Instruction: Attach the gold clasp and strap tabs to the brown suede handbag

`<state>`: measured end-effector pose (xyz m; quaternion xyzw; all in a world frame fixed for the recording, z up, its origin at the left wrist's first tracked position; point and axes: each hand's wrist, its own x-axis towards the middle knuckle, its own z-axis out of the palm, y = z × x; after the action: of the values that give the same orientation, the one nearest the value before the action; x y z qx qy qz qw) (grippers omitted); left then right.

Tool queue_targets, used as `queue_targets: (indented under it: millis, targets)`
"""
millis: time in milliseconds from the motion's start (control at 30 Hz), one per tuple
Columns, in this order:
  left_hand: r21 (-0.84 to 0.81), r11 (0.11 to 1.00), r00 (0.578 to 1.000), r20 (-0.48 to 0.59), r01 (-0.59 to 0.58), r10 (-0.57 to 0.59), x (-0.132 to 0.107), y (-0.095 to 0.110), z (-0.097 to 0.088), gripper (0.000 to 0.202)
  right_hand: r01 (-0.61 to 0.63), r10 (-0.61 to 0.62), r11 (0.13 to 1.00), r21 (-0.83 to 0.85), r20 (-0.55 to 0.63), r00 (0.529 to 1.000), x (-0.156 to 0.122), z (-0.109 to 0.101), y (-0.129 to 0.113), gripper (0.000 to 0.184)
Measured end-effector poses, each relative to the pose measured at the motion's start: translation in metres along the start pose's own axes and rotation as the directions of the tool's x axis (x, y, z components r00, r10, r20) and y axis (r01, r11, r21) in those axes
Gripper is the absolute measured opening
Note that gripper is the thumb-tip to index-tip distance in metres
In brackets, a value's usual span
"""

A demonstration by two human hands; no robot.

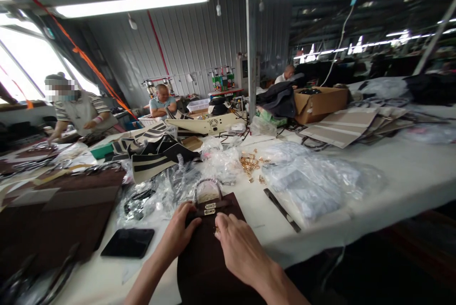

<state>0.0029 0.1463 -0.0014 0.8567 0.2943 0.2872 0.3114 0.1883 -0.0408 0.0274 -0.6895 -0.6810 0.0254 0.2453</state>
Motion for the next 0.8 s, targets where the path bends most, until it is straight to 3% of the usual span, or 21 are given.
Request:
queue_targets:
  millis: [100, 233, 367, 533, 700, 800]
  targets:
    - [-0.006, 1.000, 0.998, 0.066, -0.018, 0.019, 0.007, -0.001, -0.004, 0.023, 0.005, 0.000, 0.996, -0.090, 0.056, 0.998, 0.004, 0.001, -0.002, 0.040]
    - [0.026, 0.999, 0.996, 0.091, 0.021, -0.024, 0.016, -0.009, -0.006, 0.024, -0.051, 0.055, 0.995, -0.090, 0.037, 0.998, 0.015, 0.003, 0.001, 0.021]
    - [-0.072, 0.987, 0.990, 0.026, 0.142, -0.141, 0.026, -0.012, -0.013, 0.036, -0.103, 0.110, 0.993, 0.056, -0.128, 0.986, 0.016, 0.015, 0.008, 0.015]
    - [-0.357, 0.908, 0.961, -0.080, 0.219, -0.263, 0.027, 0.004, -0.023, 0.050, -0.147, 0.201, 0.974, 0.171, -0.353, 0.914, 0.013, 0.037, 0.018, 0.020]
    - [-0.350, 0.894, 0.919, -0.173, 0.278, -0.353, 0.021, 0.020, -0.026, 0.063, -0.146, 0.222, 0.969, 0.197, -0.453, 0.864, 0.014, 0.049, 0.019, 0.033]
    - [-0.473, 0.828, 0.903, -0.138, 0.301, -0.407, 0.017, 0.026, -0.031, 0.070, -0.141, 0.225, 0.969, 0.205, -0.479, 0.849, 0.014, 0.050, 0.019, 0.050]
